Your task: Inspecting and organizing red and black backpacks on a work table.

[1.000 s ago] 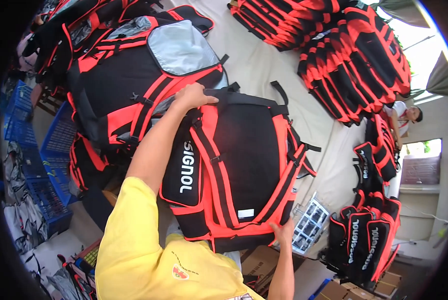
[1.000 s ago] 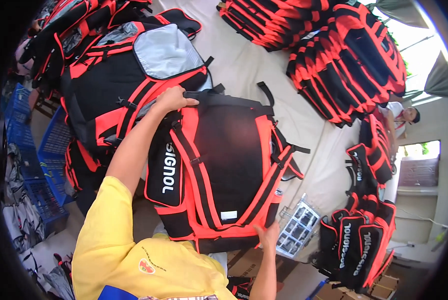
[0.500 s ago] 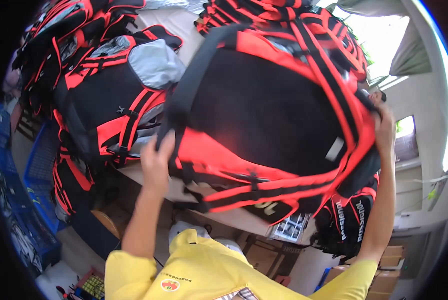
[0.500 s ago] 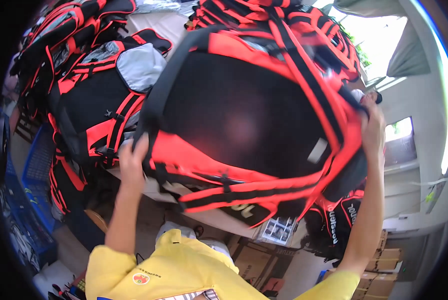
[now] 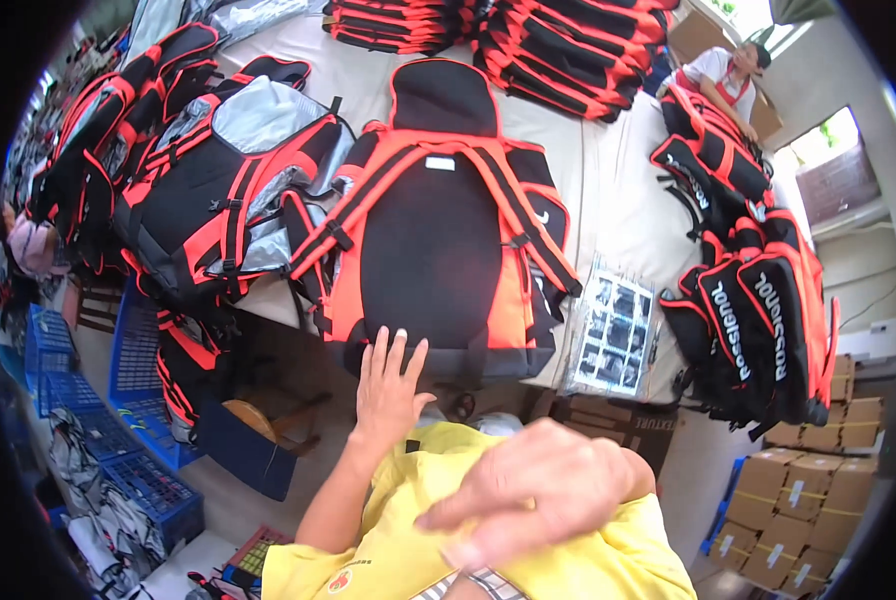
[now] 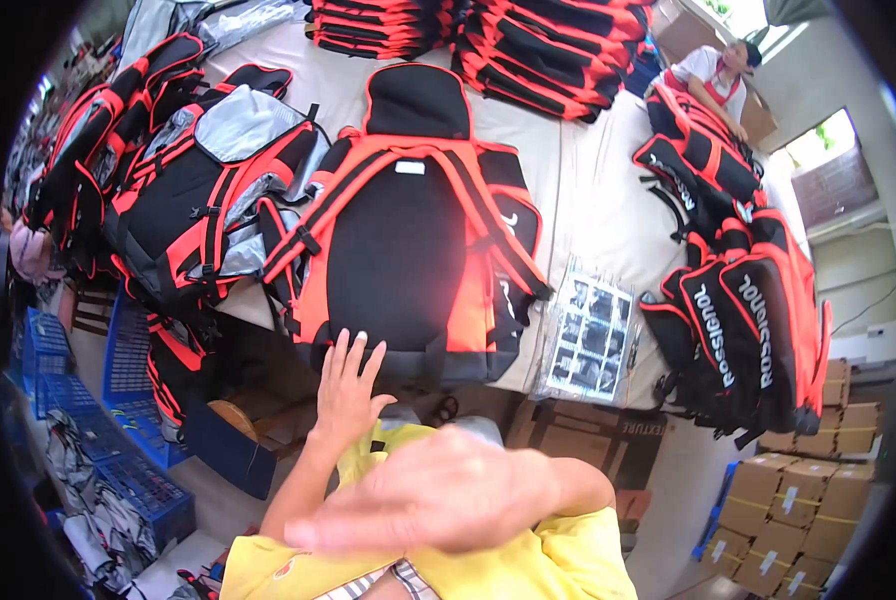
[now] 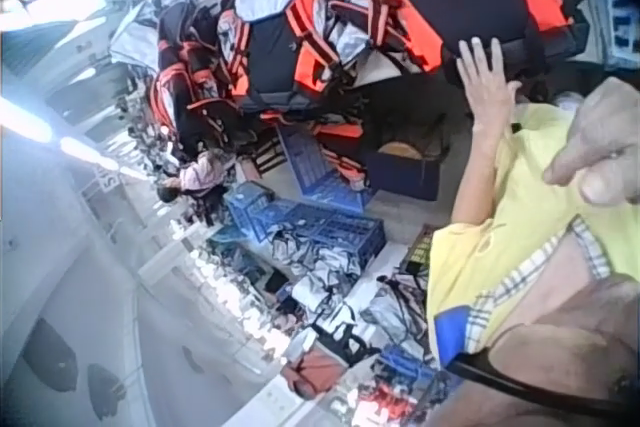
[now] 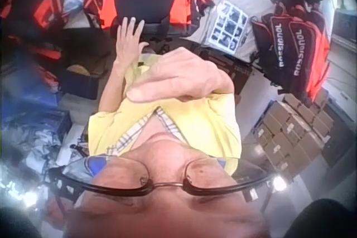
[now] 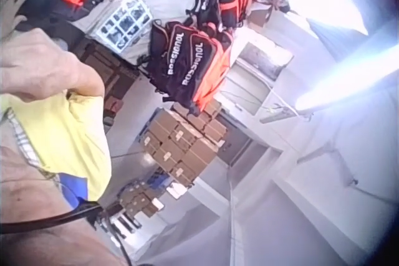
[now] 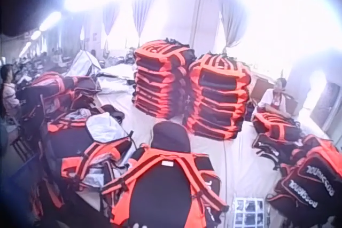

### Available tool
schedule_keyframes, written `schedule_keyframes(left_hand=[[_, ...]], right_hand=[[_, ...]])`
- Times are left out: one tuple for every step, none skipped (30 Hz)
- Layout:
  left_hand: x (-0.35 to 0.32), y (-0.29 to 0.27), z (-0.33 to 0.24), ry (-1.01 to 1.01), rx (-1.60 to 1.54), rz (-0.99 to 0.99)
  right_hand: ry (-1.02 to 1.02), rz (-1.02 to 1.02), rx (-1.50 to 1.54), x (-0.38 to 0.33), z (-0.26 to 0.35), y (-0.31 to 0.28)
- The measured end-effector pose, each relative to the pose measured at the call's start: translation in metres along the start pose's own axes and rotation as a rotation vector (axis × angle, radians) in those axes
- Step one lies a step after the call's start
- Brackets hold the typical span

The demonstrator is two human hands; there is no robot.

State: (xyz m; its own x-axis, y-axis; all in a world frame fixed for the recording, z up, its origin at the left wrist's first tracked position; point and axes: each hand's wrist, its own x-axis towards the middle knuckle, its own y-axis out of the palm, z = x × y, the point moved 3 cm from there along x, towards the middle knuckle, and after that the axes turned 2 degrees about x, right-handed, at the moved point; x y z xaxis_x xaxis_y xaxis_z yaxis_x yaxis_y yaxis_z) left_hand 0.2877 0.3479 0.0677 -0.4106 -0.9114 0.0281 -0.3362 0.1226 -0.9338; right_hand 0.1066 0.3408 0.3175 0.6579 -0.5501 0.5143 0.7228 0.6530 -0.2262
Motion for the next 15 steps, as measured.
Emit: schedule_keyframes(left_hand=[[-0.001, 0.016, 0.001, 0.008, 0.028, 0.093], [-0.002, 0.031, -0.003, 0.049, 0.107, 0.143], [0.002, 0.049, -0.005, 0.109, 0.183, 0.184], [0.003, 0.078, 0.000, 0.169, 0.250, 0.119], [0.006, 0.093, 0.001, 0.183, 0.267, 0.128], [0.012, 0.103, -0.002, 0.218, 0.351, 0.085], [0.019, 0.108, -0.009, 0.260, 0.432, 0.045], [0.025, 0.112, -0.013, 0.271, 0.427, 0.014], [0.032, 0.116, -0.018, 0.299, 0.418, -0.009], [0.036, 0.119, -0.018, 0.322, 0.387, -0.025], [0.039, 0.120, -0.016, 0.344, 0.355, -0.040], [0.045, 0.120, -0.012, 0.338, 0.351, -0.030], [0.047, 0.118, -0.010, 0.394, 0.343, -0.008], [0.049, 0.116, -0.008, 0.448, 0.333, 0.013], [0.043, 0.117, 0.002, 0.410, 0.332, 0.031]], right_hand=[[-0.079, -0.003, 0.051, -0.005, 0.017, 0.006], [-0.090, -0.021, 0.058, -0.012, 0.034, 0.003], [-0.072, -0.052, 0.217, -0.017, 0.052, -0.004], [-0.064, -0.081, 0.384, -0.024, 0.065, -0.010], [-0.079, -0.100, 0.383, -0.031, 0.065, -0.013], [-0.172, -0.121, 0.331, -0.033, 0.065, -0.014], [-0.261, -0.148, 0.276, -0.036, 0.067, -0.012], [-0.267, -0.167, 0.280, -0.034, 0.063, 0.005], [-0.476, -0.415, 0.291, -0.033, 0.063, 0.025], [-0.680, -0.654, 0.310, -0.038, 0.063, 0.036], [-0.679, -0.662, 0.319, -0.046, 0.067, 0.036], [-0.498, -0.621, 0.363, -0.054, 0.070, 0.032], [-0.314, -0.581, 0.406, -0.058, 0.075, 0.028], [-0.302, -0.590, 0.416, -0.061, 0.073, 0.015], [-0.231, -0.334, 0.645, -0.049, 0.056, -0.002]])
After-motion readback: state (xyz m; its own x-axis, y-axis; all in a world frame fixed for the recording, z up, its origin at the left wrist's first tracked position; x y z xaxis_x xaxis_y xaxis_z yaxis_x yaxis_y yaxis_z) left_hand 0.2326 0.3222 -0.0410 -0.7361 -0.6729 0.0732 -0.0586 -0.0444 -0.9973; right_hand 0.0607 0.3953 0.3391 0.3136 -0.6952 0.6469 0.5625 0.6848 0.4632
